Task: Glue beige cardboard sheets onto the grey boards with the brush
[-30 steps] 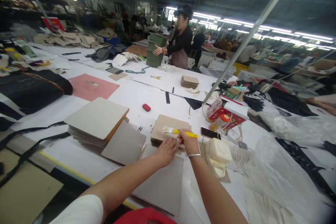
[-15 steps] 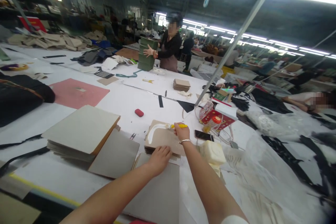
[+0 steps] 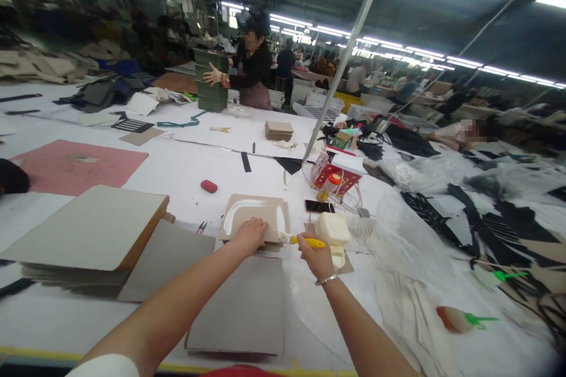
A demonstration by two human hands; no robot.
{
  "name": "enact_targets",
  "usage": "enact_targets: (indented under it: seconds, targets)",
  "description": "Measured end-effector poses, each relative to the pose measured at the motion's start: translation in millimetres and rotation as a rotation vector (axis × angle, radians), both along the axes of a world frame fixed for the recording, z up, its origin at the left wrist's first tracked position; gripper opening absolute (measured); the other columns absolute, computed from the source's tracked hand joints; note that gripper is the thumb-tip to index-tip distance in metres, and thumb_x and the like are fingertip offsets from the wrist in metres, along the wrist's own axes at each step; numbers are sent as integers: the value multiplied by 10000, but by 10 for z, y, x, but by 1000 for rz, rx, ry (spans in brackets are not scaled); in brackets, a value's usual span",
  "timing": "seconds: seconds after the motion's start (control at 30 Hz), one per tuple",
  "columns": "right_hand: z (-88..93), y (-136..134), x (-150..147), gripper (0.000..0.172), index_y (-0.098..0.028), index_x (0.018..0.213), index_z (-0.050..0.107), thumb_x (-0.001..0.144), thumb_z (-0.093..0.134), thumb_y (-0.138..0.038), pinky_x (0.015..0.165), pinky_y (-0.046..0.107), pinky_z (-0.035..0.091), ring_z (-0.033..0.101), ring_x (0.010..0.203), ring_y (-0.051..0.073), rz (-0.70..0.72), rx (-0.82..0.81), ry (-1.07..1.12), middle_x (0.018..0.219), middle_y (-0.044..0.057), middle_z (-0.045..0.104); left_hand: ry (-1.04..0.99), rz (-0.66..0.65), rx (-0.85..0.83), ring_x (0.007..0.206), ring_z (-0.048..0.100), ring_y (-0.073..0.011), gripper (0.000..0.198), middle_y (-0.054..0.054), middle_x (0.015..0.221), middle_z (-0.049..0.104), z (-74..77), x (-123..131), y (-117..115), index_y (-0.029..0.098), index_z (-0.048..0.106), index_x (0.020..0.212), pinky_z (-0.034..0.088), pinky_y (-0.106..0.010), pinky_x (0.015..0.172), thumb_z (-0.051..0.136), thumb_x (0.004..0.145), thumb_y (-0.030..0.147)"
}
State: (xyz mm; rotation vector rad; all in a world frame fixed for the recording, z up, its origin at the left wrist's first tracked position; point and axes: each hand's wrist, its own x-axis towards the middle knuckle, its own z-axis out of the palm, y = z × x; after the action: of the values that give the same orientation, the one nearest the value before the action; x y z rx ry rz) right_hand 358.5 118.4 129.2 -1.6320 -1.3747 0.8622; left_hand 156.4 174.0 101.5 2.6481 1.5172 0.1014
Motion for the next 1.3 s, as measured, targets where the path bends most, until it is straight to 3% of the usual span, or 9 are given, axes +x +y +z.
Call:
enact_targets:
  seconds: [0.17,0.27,0.47,0.6,0.7,0.8,0.93,1.1,1.3]
  targets:
    - [58,-223,32,419,-161,1000,580,750,491,-485,490,222,484,569,492,101,-171,141,168,691,19,630,70,-69,-60,886,521,-238,353,-104,920,549,76,-19,78,140,552,911,427,-320,737,665,640,335]
    - [25,-226,-7,461,-175,1132,501,794,432,-480,523,240,500,576,521,96,-141,216,176,807,39,634,98,-107,-93,868,542,-238,319,-113,903,561,145,-28,114,129,573,883,430,-318,736,644,653,340]
    - [-307,-190,-107,366,-176,1145,441,862,340,-386,664,268,495,606,661,118,23,290,-98,873,45,626,99,-139,-124,819,563,-214,205,-100,845,588,220,-45,54,134,583,857,431,-311,716,476,766,284]
    - [-536,-60,-272,268,-179,1058,472,864,326,-292,755,307,459,577,848,165,54,432,-338,940,70,598,43,-75,-17,807,552,-198,182,-91,839,581,292,-75,-60,139,558,843,422,-298,693,403,750,150]
    - [-628,70,-398,241,-177,974,511,838,313,-178,701,302,435,551,777,179,116,441,-553,811,71,589,-57,50,139,826,532,-194,158,-81,845,568,554,-245,-67,157,537,810,412,-291,693,411,719,128]
    - [-627,162,-475,235,-180,898,532,789,336,-107,622,289,395,511,670,183,135,407,-691,692,65,555,-302,275,337,780,526,-171,106,-53,797,560,980,-575,-26,174,516,761,409,-283,698,415,731,168]
    - [-450,166,-603,157,-191,858,503,821,351,-187,616,279,379,508,640,171,91,430,-539,673,36,540,-851,564,368,634,516,-129,99,8,667,552,1358,-960,-100,172,510,720,434,-269,644,524,668,255]
    - [-84,-15,-863,186,-204,925,418,830,400,-363,594,245,402,545,645,139,-9,364,-142,757,7,561,-1655,640,47,670,567,-127,343,-10,776,600,1149,-870,-441,145,510,867,487,-295,622,619,597,326]
    - [5,-292,-837,249,-208,925,377,777,483,-378,597,220,416,500,600,101,-52,347,76,671,-43,494,-1905,610,-182,823,584,-153,411,-46,953,597,821,-611,-922,179,491,935,497,-310,681,667,583,296]
